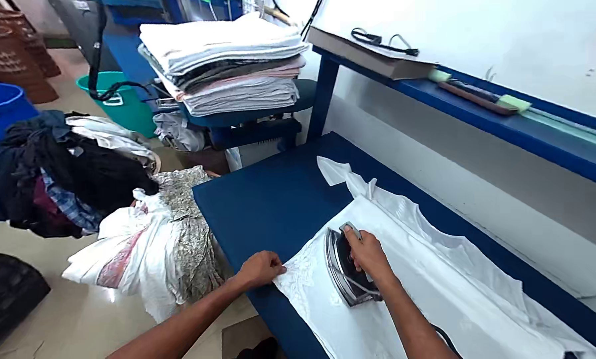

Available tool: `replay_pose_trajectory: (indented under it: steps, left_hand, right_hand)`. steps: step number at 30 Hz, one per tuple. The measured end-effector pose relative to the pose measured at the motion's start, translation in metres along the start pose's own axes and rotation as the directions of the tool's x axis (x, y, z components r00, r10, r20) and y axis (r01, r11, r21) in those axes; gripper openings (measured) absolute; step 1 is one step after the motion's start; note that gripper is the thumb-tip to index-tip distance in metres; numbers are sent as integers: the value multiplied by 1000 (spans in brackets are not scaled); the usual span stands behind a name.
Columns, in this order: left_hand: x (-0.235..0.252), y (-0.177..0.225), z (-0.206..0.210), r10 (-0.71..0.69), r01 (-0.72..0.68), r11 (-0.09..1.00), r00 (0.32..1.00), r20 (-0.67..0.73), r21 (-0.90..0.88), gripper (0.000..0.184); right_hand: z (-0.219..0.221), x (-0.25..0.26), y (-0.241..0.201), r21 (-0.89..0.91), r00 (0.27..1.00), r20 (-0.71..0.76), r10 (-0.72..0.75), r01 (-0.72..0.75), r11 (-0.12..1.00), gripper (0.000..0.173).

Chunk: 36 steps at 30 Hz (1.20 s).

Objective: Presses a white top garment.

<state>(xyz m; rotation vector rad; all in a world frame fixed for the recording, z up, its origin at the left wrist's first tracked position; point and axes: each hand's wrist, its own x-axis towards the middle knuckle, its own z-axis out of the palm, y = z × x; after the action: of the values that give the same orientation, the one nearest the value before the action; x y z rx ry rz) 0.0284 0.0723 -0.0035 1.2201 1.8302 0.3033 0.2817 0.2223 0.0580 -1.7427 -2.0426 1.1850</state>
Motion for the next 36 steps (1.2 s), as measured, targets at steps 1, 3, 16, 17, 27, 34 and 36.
replay_pose_trajectory:
  steps: [1, 3, 16, 17, 27, 34, 36]
  left_hand:
    - [0, 0, -1, -17, 17, 1000, 1000, -1, -11, 40]
    - [1, 1, -3, -56, 56, 998, 998, 6, -18, 41]
    - [-9, -1, -11, -63, 75, 975, 996, 65, -207, 27]
    - [-9, -1, -11, -67, 78, 975, 996, 61, -210, 28]
    - [-36, 1, -6, 225, -313, 948, 784, -579, -57, 38]
    - [29, 72, 56, 589, -572, 798, 675, -445, 189, 50]
    - [54, 46, 70, 653, -541, 731, 731, -197, 416, 57]
  right_hand:
    - [2, 9, -7, -20, 1000, -9, -4, 4, 1000, 63]
    - [4, 22, -19, -35, 1000, 0, -11, 11, 999, 65]
    - [29, -5, -35, 38, 939, 319, -125, 120, 992, 56]
    - [31, -12, -37, 29, 929, 347, -126, 124, 992, 55]
    - [59, -72, -53, -206, 936, 314, -161, 232, 950, 62]
    - [-5, -69, 22, -58, 994, 104, 22, -16, 998, 68]
    - [-39, -89, 67, 10, 988, -27, 153, -153, 988, 69]
